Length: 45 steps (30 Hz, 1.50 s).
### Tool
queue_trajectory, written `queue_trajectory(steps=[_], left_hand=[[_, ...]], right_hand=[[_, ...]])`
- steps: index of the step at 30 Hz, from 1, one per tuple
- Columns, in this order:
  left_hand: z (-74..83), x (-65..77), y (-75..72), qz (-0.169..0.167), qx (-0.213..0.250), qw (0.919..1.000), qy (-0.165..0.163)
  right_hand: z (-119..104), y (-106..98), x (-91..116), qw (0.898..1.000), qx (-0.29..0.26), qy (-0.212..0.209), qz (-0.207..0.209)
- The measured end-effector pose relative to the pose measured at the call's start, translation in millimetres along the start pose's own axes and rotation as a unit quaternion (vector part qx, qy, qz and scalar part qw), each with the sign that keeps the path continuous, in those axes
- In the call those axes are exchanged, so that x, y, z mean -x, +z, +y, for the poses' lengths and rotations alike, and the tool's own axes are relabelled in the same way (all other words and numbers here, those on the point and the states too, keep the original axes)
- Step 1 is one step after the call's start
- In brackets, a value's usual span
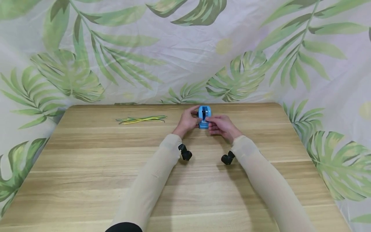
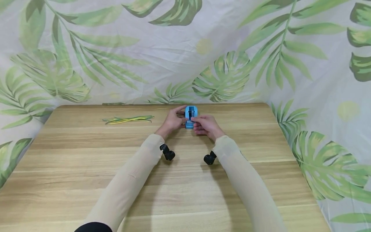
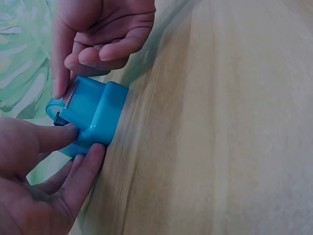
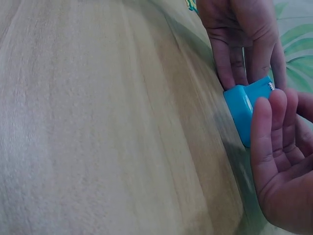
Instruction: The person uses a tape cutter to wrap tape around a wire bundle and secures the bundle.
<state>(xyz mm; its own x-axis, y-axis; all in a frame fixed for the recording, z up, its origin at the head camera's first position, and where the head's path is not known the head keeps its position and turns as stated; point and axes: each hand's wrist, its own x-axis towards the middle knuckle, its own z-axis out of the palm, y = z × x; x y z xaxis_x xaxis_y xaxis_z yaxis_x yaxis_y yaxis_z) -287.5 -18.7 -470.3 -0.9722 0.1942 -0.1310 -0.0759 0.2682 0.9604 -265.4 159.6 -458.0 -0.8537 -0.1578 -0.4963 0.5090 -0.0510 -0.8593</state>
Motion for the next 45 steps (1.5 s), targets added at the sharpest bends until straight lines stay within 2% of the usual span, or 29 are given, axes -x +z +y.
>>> queue_trajectory(steps=[26,37,45], left_hand=[[0.8,-0.1,1.3,0.007,-0.022,0.9997,0.013],[1.4,0.6,2.4,0.012,-0.029,0.9994,0.014],[0.8,0.8,3.5,0.015,-0.030,0.9994,0.010]], right_hand=[[-10.4,3.7,7.3,1.000,-0.007,-0.013,-0.001],[-11.5,3.7,11.2,1.000,-0.023,0.012,-0.012],[-9.3,2.2,13.5,0.998,-0.054,0.025,-0.024]])
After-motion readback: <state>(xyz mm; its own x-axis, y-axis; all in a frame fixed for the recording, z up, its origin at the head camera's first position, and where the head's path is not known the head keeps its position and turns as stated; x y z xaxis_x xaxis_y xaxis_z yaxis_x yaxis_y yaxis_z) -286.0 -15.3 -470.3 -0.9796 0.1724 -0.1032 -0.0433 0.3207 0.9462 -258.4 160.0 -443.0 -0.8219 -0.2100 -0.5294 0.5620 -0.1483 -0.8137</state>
